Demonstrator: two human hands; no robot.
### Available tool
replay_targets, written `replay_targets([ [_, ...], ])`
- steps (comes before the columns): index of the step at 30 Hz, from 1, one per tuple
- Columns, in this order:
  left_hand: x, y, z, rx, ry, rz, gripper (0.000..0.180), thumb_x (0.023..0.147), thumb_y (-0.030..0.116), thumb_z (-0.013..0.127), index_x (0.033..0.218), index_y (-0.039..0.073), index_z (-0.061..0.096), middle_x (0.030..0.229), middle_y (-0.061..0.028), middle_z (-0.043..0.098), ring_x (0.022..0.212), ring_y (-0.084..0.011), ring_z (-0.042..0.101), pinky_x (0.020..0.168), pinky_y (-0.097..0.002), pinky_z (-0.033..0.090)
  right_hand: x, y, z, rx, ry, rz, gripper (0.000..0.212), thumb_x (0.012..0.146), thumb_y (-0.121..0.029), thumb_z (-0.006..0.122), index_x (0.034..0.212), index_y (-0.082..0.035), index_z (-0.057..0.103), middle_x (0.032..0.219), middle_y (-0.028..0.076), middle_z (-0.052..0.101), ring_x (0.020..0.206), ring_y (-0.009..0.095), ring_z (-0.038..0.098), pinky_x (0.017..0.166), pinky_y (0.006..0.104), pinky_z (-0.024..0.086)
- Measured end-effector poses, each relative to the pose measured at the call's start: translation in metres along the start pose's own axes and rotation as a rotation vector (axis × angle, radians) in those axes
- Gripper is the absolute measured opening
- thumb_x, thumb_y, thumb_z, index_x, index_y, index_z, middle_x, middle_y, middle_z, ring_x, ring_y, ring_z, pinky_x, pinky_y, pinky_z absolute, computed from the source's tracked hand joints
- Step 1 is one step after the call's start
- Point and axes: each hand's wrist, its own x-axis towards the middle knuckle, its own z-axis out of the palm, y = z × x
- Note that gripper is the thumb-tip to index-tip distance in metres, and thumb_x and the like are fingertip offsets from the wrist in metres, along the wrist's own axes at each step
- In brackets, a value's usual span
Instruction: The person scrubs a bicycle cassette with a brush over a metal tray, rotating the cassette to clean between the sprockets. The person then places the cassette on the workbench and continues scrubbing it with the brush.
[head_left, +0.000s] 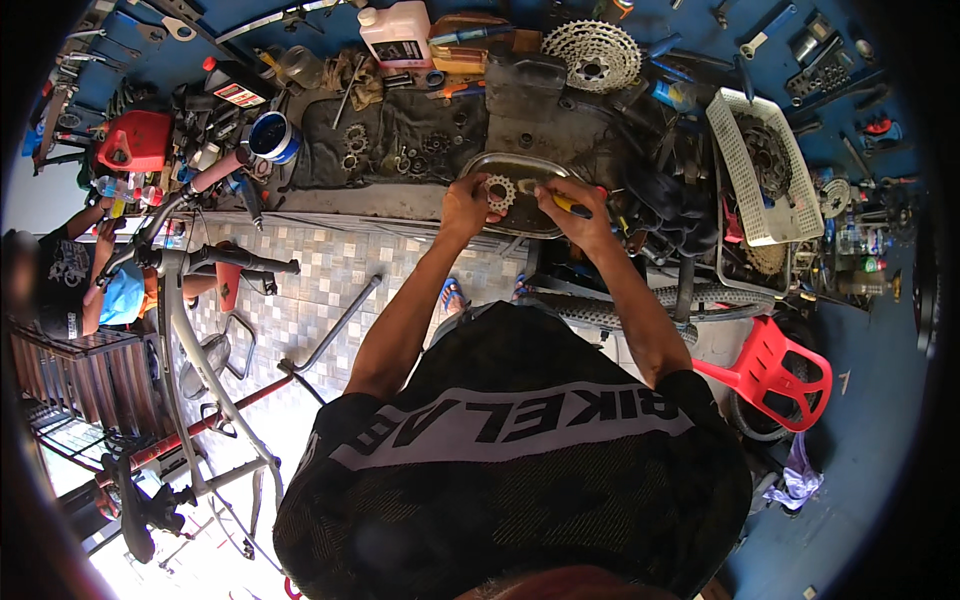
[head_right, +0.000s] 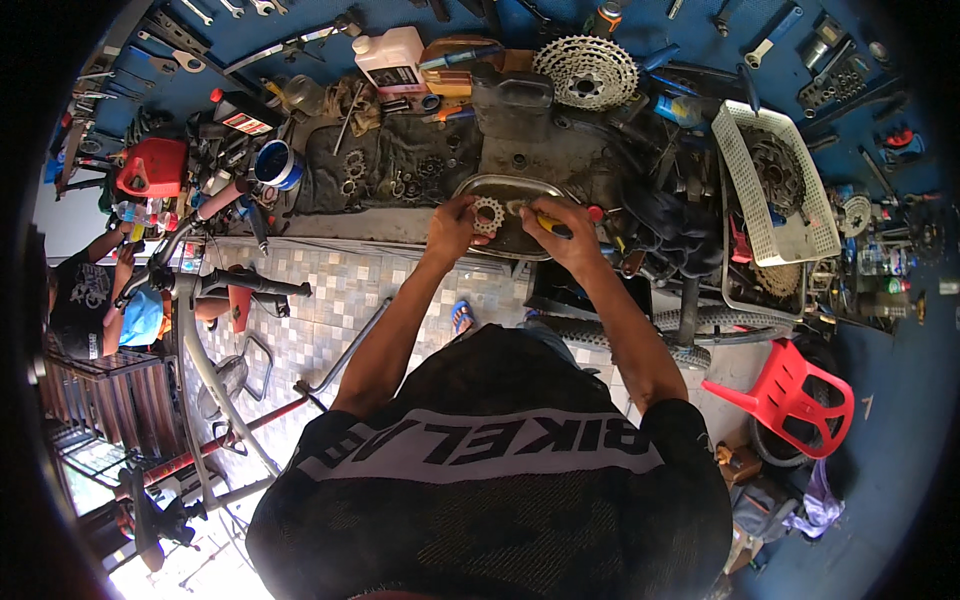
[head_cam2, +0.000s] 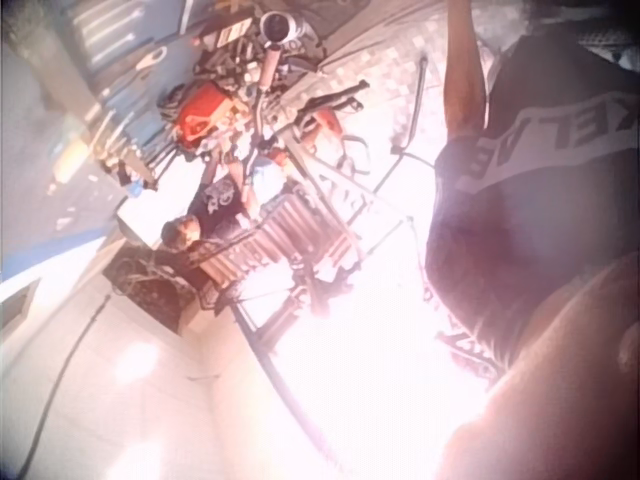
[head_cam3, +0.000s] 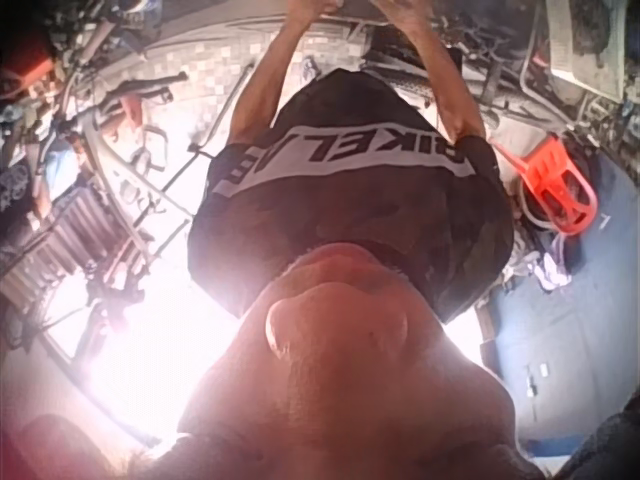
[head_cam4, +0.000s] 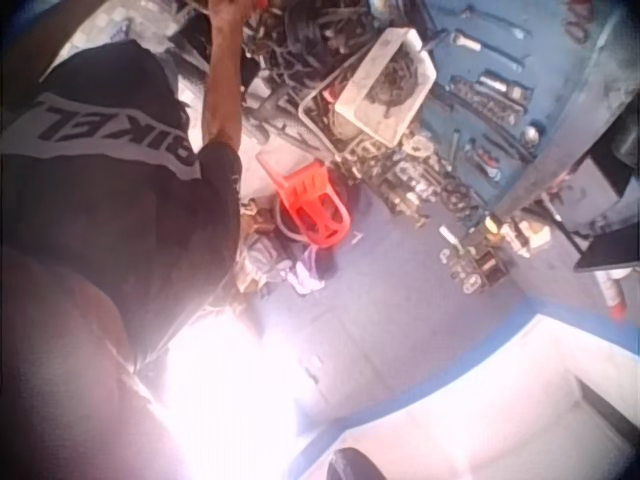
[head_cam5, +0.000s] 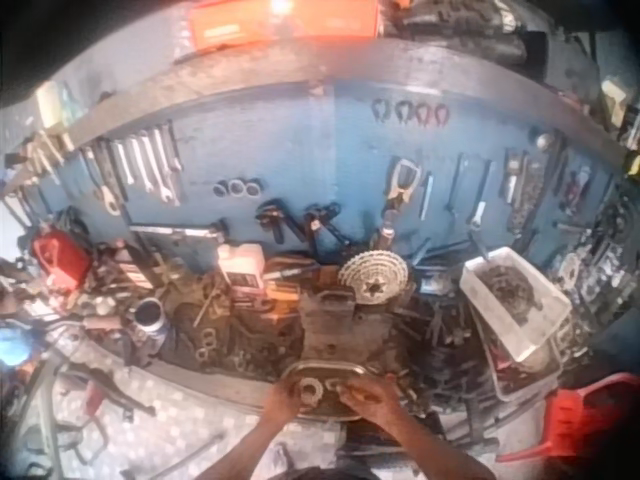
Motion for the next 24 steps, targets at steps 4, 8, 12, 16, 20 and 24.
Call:
replay_targets([
  [4, 0.004, 0.003, 0.005, -0.014, 0.013, 0.01, 0.032, 0.107, 0.003, 0.048, 0.134, -0.009, 0.062, 0.1, -0.0195, 0.075, 0.071, -0.0282, 0.078, 0.059, -0.0347, 0.067, -0.008, -0.013, 0.004, 0.058, -0.123, -0.198, 0.018, 0.092, -0.017, 0.082, 0.098, -0.002, 0.075, 0.09, 0.014, 0.074, 0.084, 0.026, 0.074, 0.074, 0.035, 0.055],
  [8, 0.003, 0.004, 0.0, 0.004, -0.05, -0.07, 0.035, 0.109, 0.005, 0.048, 0.138, -0.01, 0.057, 0.099, -0.0187, 0.074, 0.072, -0.0278, 0.077, 0.061, -0.0355, 0.067, -0.003, 0.014, -0.007, -0.019, -0.024, -0.024, 0.017, 0.092, -0.017, 0.082, 0.097, -0.003, 0.075, 0.089, 0.013, 0.075, 0.081, 0.025, 0.074, 0.073, 0.034, 0.056],
  [12, 0.007, 0.005, -0.002, -0.033, -0.076, -0.048, 0.036, 0.11, 0.008, 0.049, 0.14, -0.009, 0.055, 0.096, -0.0173, 0.072, 0.072, -0.0275, 0.077, 0.062, -0.0359, 0.067, -0.007, -0.005, 0.01, 0.104, -0.021, -0.122, 0.015, 0.093, -0.017, 0.081, 0.096, -0.003, 0.075, 0.088, 0.012, 0.075, 0.081, 0.023, 0.075, 0.073, 0.033, 0.056],
  [16, 0.001, 0.007, -0.003, 0.016, -0.115, -0.105, 0.035, 0.109, 0.008, 0.049, 0.141, -0.007, 0.056, 0.094, -0.0162, 0.071, 0.072, -0.0271, 0.076, 0.062, -0.0366, 0.067, -0.006, 0.003, -0.011, 0.019, -0.061, -0.127, 0.014, 0.094, -0.015, 0.08, 0.098, -0.002, 0.075, 0.091, 0.011, 0.075, 0.084, 0.02, 0.074, 0.077, 0.0328, 0.057],
  [20, -0.001, 0.005, -0.002, 0.005, -0.138, -0.114, 0.036, 0.109, 0.006, 0.047, 0.142, -0.004, 0.055, 0.095, -0.0155, 0.071, 0.072, -0.0261, 0.076, 0.062, -0.0363, 0.067, -0.015, 0.011, -0.007, 0.026, -0.099, -0.1, 0.015, 0.096, -0.017, 0.079, 0.1, -0.003, 0.075, 0.092, 0.01, 0.076, 0.087, 0.017, 0.073, 0.077, 0.0324, 0.057],
  [24, -0.004, 0.003, -0.002, -0.055, -0.114, -0.023, 0.03, 0.111, 0.008, 0.049, 0.138, -0.001, 0.058, 0.093, -0.0134, 0.072, 0.068, -0.0234, 0.076, 0.055, -0.0342, 0.065, -0.015, 0.018, -0.013, 0.146, -0.107, 0.153, 0.018, 0.098, -0.018, 0.078, 0.108, -0.004, 0.077, 0.1, 0.009, 0.079, 0.094, 0.016, 0.074, 0.084, 0.0313, 0.057],
])
